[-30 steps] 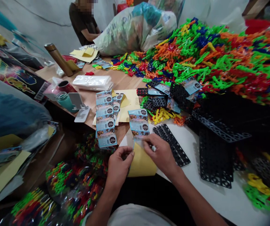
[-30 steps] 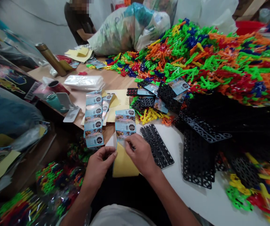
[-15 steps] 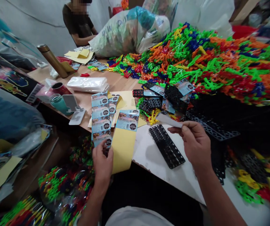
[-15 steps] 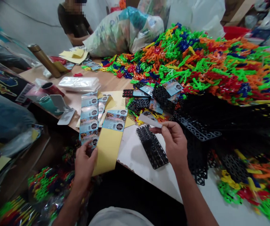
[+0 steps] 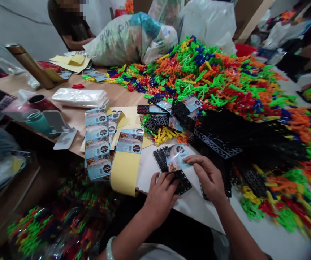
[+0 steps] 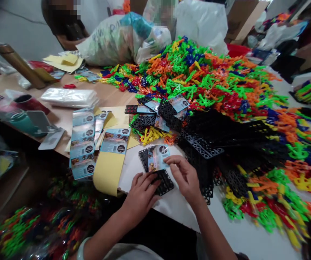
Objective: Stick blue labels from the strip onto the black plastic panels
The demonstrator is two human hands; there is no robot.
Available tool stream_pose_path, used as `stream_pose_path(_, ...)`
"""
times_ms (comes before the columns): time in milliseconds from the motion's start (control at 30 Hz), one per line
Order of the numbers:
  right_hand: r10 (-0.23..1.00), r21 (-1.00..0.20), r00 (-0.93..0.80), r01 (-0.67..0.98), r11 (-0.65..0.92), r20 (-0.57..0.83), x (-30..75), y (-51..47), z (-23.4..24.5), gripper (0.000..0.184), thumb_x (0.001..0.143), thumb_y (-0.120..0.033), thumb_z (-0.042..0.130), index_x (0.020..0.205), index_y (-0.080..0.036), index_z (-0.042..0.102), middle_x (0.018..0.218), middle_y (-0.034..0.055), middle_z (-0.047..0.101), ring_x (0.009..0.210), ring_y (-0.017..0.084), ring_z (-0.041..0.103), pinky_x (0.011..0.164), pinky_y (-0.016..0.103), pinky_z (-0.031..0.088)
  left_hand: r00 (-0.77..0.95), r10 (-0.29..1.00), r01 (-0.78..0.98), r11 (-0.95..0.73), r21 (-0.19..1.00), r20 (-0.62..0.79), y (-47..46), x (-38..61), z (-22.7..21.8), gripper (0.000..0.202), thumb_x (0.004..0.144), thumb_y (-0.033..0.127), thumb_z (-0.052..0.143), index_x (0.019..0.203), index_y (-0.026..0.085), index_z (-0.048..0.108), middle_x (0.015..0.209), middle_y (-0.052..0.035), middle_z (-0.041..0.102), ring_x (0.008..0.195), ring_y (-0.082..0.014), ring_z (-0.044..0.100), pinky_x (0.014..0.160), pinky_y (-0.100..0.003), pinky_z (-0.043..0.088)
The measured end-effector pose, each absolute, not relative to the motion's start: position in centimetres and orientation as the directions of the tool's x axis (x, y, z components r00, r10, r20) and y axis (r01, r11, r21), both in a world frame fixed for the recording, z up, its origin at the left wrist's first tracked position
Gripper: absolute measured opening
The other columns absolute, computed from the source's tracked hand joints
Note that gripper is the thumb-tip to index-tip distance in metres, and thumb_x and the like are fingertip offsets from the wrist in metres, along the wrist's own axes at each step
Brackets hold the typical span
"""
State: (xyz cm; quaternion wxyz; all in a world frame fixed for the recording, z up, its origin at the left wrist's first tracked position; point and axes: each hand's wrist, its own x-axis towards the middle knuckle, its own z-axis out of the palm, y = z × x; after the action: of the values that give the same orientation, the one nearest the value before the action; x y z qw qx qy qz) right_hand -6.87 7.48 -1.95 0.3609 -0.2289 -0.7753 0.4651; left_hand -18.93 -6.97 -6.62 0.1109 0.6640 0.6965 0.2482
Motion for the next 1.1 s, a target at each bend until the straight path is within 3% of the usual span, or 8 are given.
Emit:
stream_pose_path(200,0.635,-0.899,-0.712,0.013,0.438,0.299,-7.4,6.2,-3.9,0.012,0.096,-0.025,0.049,0.101,-0.022,0.060,0.104,0.0062,0.063,0.102,0.020,0.059,0.092,0.034,0.045,0.008,0.982,0.878,-0.097,0.468,0.188,-9.1,-20.6,-6.3,0.036,0.093,0.030,0.053,0.128,0.021,0.052,0.139,-0.0076,0.054,0.134,-0.0260,0.042,0.113,-0.054,0.029)
stream_pose_path(400,0.633,-0.910,-0.720,0.007,0.414,0.283,-7.3,6.1,-4.3,0.013,0.096,-0.025,0.048,0.100,-0.022,0.060,0.104,0.0067,0.063,0.101,0.020,0.059,0.091,0.035,0.045,0.026,0.932,0.849,-0.211,0.484,0.360,-10.0,-21.4,-5.7,0.027,0.091,0.018,0.055,0.118,0.017,0.058,0.123,-0.0080,0.065,0.119,-0.0241,0.053,0.105,-0.048,0.038)
stream_pose_path(533,0.610,-0.922,-0.748,-0.006,0.388,0.262,-7.5,6.3,-4.2,0.013,0.096,-0.026,0.048,0.101,-0.022,0.060,0.103,0.0072,0.063,0.101,0.021,0.059,0.091,0.035,0.045,-0.112,0.888,0.784,-0.196,0.589,0.446,-10.9,-22.2,-4.8,0.017,0.086,0.009,0.058,0.100,0.017,0.062,0.098,-0.0071,0.067,0.095,-0.0207,0.057,0.088,-0.041,0.045)
stream_pose_path(667,0.592,-0.928,-0.769,-0.007,0.372,0.243,-7.9,6.3,-4.6,0.013,0.096,-0.027,0.049,0.101,-0.021,0.060,0.103,0.0071,0.063,0.101,0.021,0.059,0.091,0.036,0.046,-0.292,0.822,0.743,-0.128,0.657,0.489,-10.9,-23.1,-4.3,0.016,0.083,0.007,0.060,0.097,0.016,0.061,0.093,-0.0084,0.061,0.090,-0.0198,0.055,0.080,-0.037,0.046)
stream_pose_path(1100,0.600,-0.938,-0.772,0.012,0.347,0.212,-8.1,7.0,-5.1,0.015,0.096,-0.029,0.048,0.100,-0.022,0.060,0.101,0.0062,0.063,0.098,0.020,0.059,0.089,0.034,0.046,-0.271,0.789,0.740,-0.195,0.644,0.551,-8.4,-22.7,-4.1,0.016,0.083,0.007,0.061,0.095,0.016,0.061,0.091,-0.0078,0.062,0.088,-0.0200,0.054,0.080,-0.039,0.046)
